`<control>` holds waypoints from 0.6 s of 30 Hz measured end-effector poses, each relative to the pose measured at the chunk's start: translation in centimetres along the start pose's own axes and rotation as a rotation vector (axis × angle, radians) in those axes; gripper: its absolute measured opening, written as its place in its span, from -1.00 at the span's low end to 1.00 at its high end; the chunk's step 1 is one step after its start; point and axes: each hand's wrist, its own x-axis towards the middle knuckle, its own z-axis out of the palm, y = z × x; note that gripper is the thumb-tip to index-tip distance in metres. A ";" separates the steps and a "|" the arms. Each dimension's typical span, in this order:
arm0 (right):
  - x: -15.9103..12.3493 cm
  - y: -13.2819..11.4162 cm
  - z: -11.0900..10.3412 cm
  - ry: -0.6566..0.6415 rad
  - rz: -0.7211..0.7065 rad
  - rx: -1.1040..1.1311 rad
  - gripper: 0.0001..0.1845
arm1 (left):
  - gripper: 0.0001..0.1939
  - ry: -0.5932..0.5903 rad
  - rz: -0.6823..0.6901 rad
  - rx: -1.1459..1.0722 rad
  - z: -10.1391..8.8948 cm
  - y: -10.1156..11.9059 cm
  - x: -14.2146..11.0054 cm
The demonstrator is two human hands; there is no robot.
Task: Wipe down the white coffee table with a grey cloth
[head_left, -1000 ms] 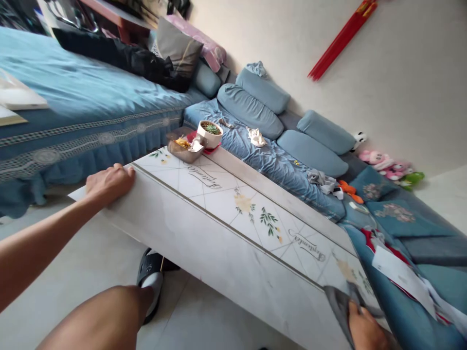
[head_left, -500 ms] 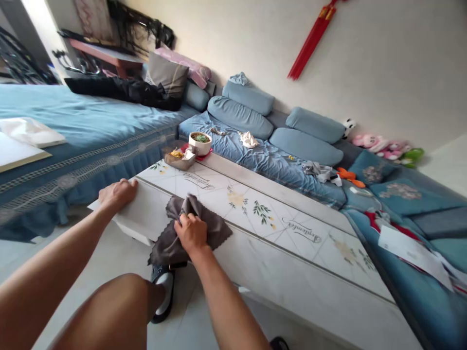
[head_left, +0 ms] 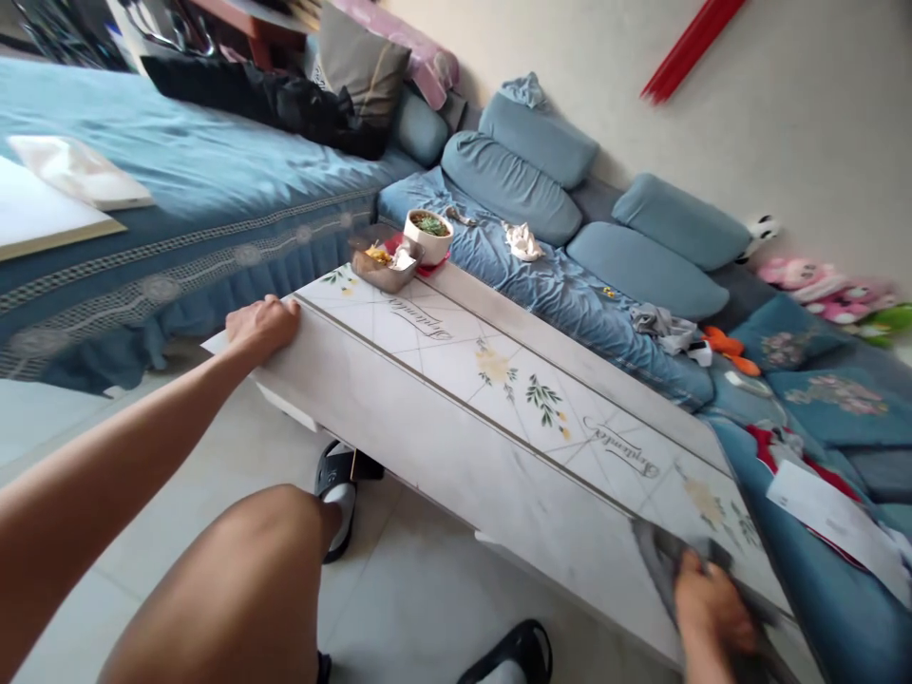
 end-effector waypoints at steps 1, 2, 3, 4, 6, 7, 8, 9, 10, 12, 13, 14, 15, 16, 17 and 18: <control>-3.4 -3.7 0.1 -0.041 -0.114 0.040 -0.30 | -0.19 0.009 -0.006 0.003 0.1 0.0 0.0; -7.6 -7.8 0.3 -0.076 -0.281 0.093 -0.28 | -0.19 0.016 -0.012 0.005 0.1 0.0 0.0; -12.4 -12.0 0.6 -0.109 -0.430 0.147 -0.34 | -0.20 0.021 -0.018 0.007 0.0 0.1 -0.1; -17.6 -16.0 1.0 -0.144 -0.593 0.209 -0.42 | -0.20 0.023 -0.019 0.011 -0.1 0.1 -0.2; -28.1 -22.9 1.5 -0.203 -0.925 0.335 -0.50 | -0.19 0.017 -0.010 0.020 -0.4 0.3 -0.5; -32.8 -25.5 1.5 -0.189 -1.182 0.393 -0.41 | -0.19 0.013 -0.006 0.028 -0.7 0.3 -0.7; -36.8 -27.4 1.3 -0.109 -1.337 0.439 -0.33 | -0.18 0.006 -0.001 0.037 -0.9 0.4 -0.9; -39.7 -28.6 0.9 -0.058 -1.449 0.476 -0.29 | -0.18 -0.002 0.002 0.047 -1.2 0.5 -1.1; -41.4 -29.1 0.7 -0.011 -1.527 0.498 -0.21 | -0.17 -0.009 0.003 0.056 -1.5 0.6 -1.3; -40.8 -27.5 0.6 0.005 -1.533 0.503 -0.21 | -0.16 -0.019 0.003 0.071 -1.8 0.6 -1.5; -38.7 -25.5 0.9 -0.011 -1.479 0.489 -0.25 | -0.16 -0.022 0.002 0.074 -1.8 0.6 -1.5; -35.6 -22.7 1.5 -0.032 -1.409 0.465 -0.30 | -0.15 -0.024 0.001 0.075 -1.8 0.6 -1.5; -31.8 -19.2 2.2 -0.036 -1.295 0.436 -0.39 | -0.15 -0.025 -0.002 0.075 -1.6 0.6 -1.4; -27.6 -15.2 3.0 -0.024 -1.179 0.404 -0.41 | -0.14 -0.024 -0.007 0.073 -1.4 0.5 -1.2; -23.2 -10.8 3.8 -0.014 -1.088 0.365 -0.39 | -0.14 -0.018 -0.014 0.071 -1.2 0.4 -1.1; -18.9 -6.3 4.5 0.082 -0.876 0.324 -0.36 | -0.14 -0.008 -0.022 0.067 -1.0 0.4 -1.0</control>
